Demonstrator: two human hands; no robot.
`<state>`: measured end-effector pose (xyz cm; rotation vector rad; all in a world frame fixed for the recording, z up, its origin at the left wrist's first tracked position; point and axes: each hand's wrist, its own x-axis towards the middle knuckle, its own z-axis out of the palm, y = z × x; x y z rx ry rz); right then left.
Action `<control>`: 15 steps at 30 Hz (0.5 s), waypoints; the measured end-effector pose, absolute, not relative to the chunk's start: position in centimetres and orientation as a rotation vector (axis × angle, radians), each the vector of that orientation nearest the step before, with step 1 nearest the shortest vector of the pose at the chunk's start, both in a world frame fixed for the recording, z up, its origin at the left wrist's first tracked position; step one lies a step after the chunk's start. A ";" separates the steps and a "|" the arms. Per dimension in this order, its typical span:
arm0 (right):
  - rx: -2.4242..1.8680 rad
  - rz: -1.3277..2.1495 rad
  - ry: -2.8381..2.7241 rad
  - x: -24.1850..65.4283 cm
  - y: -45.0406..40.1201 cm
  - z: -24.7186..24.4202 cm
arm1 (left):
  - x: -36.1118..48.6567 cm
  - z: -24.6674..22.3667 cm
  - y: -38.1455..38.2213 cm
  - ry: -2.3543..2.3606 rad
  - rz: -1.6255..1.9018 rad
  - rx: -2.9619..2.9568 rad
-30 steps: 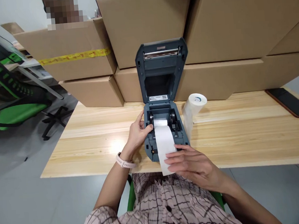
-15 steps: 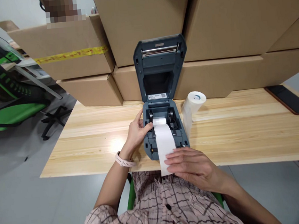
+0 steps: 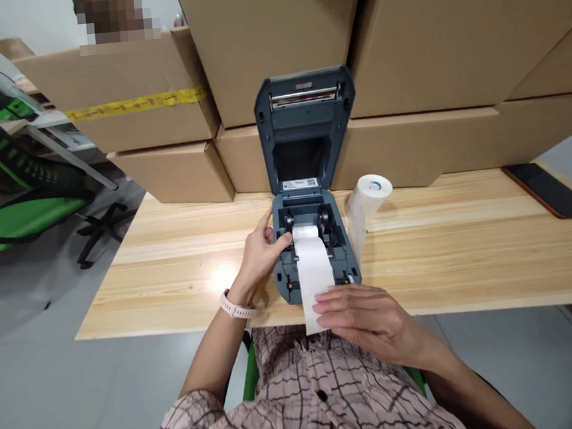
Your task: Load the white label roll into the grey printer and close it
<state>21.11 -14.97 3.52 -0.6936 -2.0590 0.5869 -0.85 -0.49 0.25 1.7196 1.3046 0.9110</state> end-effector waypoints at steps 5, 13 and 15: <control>-0.700 0.588 -2.069 21.1 -15.0 3.2 | -0.3 2.6 -2.6 1.132 1.280 2.262; -0.712 0.570 -2.072 21.3 -15.3 2.8 | -0.1 2.4 -5.7 0.615 0.868 2.523; -0.710 0.565 -2.073 21.3 -15.3 2.8 | -0.4 2.1 -5.6 0.628 0.828 2.535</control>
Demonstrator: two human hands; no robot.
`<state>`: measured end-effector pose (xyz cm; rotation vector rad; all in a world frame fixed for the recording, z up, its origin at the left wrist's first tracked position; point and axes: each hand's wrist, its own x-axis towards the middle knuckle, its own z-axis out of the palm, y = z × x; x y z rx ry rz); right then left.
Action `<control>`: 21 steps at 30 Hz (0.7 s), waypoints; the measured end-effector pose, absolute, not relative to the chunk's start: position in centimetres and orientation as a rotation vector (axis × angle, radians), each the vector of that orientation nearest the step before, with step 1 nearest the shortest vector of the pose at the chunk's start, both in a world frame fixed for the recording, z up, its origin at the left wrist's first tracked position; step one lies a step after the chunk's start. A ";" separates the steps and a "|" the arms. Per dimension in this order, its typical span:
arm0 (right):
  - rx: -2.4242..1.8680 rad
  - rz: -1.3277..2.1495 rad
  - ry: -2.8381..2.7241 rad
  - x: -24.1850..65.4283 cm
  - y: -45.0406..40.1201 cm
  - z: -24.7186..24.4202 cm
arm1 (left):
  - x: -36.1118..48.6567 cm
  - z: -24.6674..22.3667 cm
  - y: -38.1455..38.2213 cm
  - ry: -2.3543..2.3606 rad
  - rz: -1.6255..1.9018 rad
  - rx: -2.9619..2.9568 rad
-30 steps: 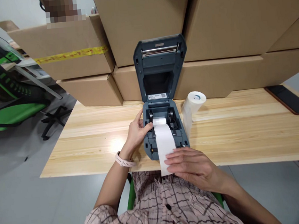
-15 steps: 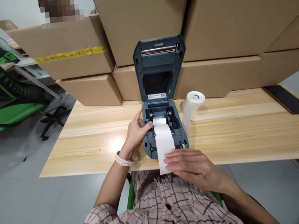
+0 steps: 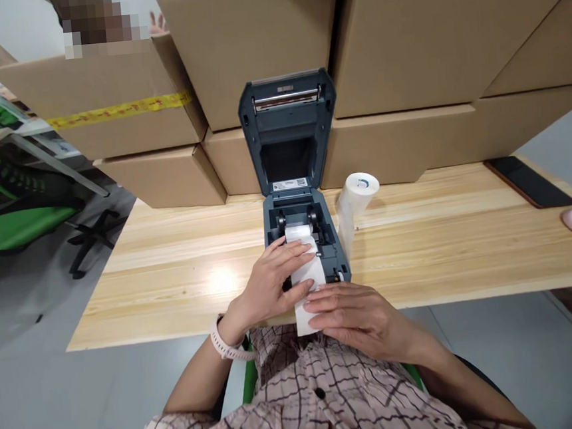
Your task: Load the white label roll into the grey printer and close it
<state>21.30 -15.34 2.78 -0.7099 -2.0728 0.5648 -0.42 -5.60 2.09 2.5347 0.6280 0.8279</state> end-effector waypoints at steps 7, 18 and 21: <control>-0.694 0.623 -2.085 21.4 -15.5 3.3 | -1.1 2.1 -6.7 0.638 0.767 2.692; -0.937 0.209 -1.654 28.0 -4.3 9.9 | -0.6 0.8 -12.8 0.707 1.147 2.535; -0.972 0.242 -1.597 27.8 3.5 12.3 | -0.7 1.3 -12.9 0.685 1.163 2.483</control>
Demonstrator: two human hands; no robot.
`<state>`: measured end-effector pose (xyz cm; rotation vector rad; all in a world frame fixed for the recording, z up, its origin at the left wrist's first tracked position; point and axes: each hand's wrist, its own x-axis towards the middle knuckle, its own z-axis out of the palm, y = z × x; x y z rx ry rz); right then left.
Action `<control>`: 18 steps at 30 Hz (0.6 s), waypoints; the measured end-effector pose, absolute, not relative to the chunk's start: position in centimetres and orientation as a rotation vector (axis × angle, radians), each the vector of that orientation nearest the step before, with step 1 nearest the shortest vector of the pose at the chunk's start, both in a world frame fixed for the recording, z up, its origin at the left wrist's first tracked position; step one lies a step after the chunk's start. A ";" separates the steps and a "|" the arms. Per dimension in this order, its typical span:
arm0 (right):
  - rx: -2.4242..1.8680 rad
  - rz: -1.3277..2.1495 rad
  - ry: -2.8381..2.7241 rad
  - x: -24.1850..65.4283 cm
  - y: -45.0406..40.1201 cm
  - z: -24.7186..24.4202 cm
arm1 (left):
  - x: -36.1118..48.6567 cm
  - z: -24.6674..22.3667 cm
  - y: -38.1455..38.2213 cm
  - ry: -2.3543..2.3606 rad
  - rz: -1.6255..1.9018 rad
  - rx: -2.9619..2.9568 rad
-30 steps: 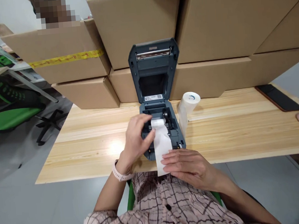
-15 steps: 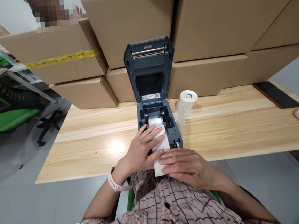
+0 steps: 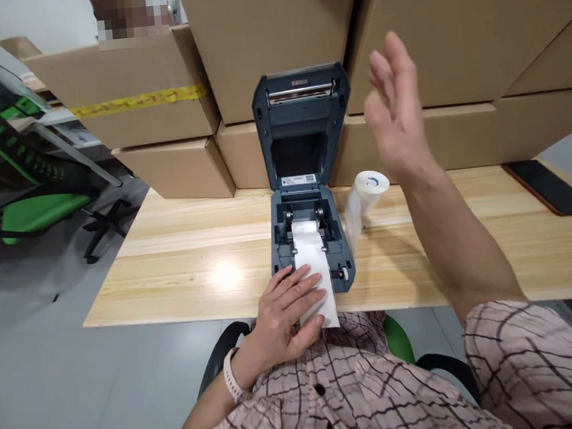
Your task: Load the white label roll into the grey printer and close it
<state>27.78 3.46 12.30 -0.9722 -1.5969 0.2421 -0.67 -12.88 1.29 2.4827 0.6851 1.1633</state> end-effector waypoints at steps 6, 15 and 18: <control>-0.914 0.452 -1.545 25.5 8.0 14.1 | -2.3 1.5 -13.8 0.647 1.213 2.217; -0.772 0.258 -1.907 23.2 -10.0 7.1 | -1.6 3.0 -10.9 1.046 1.599 1.629; -0.873 0.197 -1.914 22.0 -12.4 3.6 | -0.4 2.5 -9.8 1.067 1.374 1.578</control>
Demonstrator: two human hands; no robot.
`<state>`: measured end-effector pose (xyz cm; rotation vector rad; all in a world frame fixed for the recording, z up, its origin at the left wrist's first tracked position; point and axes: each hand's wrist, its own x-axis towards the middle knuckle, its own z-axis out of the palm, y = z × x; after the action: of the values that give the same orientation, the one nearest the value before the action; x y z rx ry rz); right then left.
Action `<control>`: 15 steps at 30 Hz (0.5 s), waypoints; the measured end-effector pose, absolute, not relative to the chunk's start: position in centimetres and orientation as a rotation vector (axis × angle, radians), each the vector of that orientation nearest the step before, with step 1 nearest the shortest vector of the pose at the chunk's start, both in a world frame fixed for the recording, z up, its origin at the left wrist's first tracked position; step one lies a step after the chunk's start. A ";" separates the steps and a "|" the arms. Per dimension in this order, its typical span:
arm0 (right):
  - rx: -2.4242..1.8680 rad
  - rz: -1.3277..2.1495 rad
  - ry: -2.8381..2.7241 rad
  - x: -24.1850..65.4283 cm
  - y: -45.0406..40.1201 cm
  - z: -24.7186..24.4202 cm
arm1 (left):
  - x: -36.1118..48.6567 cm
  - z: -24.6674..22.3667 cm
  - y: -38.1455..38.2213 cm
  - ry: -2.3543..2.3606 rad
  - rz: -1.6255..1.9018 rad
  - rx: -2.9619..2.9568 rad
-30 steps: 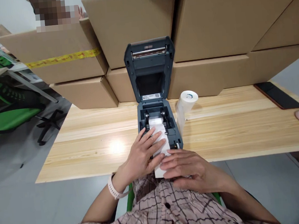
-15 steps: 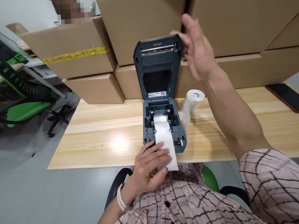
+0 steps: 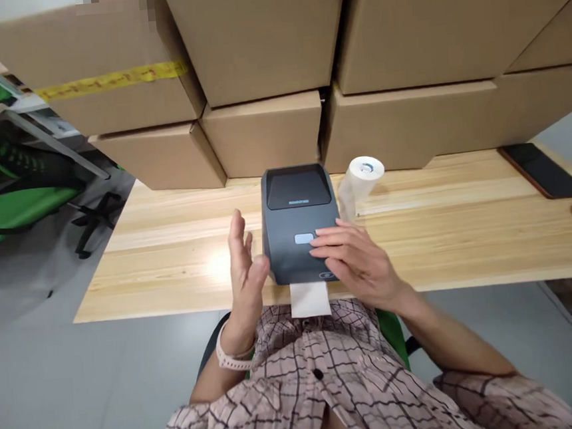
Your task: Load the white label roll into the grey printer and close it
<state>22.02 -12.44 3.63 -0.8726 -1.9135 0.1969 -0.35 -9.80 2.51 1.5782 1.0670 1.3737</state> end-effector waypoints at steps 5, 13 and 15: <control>-0.948 0.150 -1.772 20.7 -13.0 0.8 | 1.1 1.0 -9.7 1.119 1.167 1.383; -0.914 0.002 -1.653 19.4 -12.3 -0.6 | 1.4 0.5 -9.8 1.109 1.264 1.482; -0.911 -0.004 -1.650 19.2 -12.2 -0.8 | 1.1 -0.3 -10.8 1.174 1.392 1.463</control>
<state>19.23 -12.25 -0.84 -0.9108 -1.6504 -0.0041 1.10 -10.85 -0.33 1.4634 1.1744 1.3920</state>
